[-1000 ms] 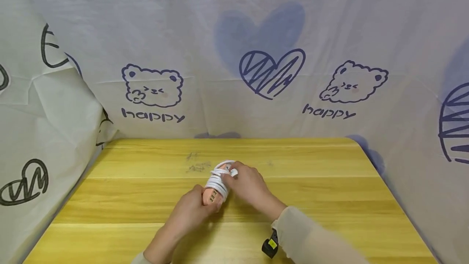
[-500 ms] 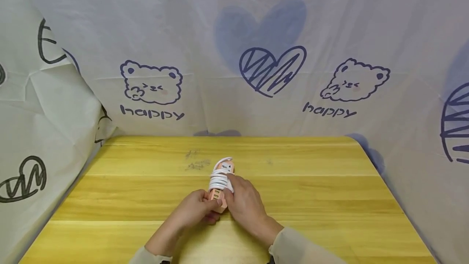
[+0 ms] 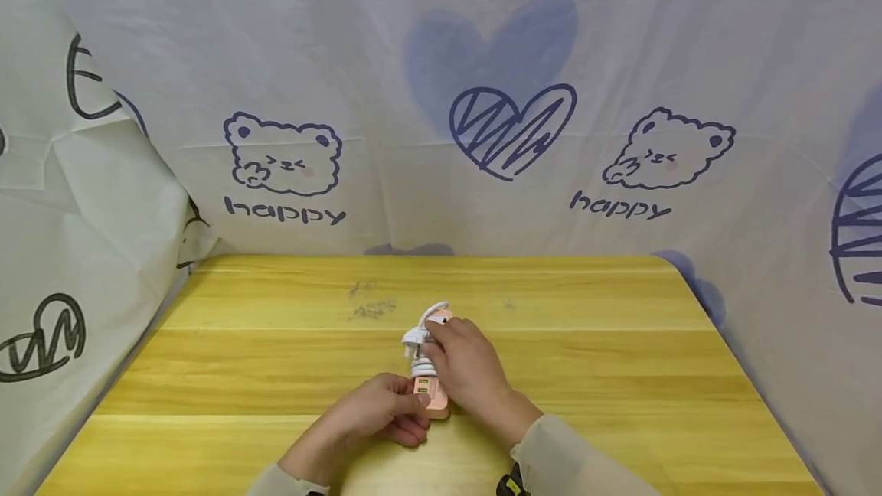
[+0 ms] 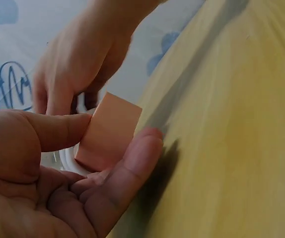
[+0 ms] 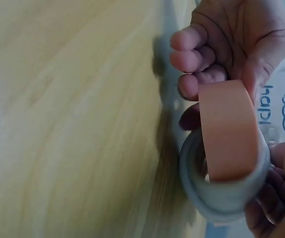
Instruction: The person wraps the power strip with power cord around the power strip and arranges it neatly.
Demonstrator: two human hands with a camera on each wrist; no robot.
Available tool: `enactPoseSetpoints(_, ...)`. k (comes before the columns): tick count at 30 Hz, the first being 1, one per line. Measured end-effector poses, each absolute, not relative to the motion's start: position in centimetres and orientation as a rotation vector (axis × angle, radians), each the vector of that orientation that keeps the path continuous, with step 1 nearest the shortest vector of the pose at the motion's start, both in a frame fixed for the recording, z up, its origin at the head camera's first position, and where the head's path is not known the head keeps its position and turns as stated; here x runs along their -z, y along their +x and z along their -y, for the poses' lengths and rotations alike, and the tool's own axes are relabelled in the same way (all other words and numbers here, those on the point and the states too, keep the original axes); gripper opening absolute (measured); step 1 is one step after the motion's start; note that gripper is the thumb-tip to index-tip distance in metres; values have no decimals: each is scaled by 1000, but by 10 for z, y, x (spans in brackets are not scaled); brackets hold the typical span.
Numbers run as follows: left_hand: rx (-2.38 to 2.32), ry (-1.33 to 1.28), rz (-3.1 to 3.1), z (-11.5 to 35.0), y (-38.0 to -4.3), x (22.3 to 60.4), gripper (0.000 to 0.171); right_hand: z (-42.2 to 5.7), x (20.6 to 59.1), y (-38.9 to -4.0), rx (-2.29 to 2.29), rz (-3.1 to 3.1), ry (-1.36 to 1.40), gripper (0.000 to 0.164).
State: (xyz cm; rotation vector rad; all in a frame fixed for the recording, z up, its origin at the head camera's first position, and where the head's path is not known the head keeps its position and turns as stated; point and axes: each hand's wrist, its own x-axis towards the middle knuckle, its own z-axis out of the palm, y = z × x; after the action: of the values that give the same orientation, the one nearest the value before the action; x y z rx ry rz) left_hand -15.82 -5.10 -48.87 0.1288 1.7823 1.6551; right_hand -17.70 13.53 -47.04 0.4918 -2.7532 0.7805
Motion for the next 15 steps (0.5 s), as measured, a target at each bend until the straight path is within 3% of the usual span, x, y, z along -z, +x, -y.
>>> enactPoseSetpoints(15,-1509,211,-2083,64,-161,481,43,-139,461,-178,-865,2840,549,51)
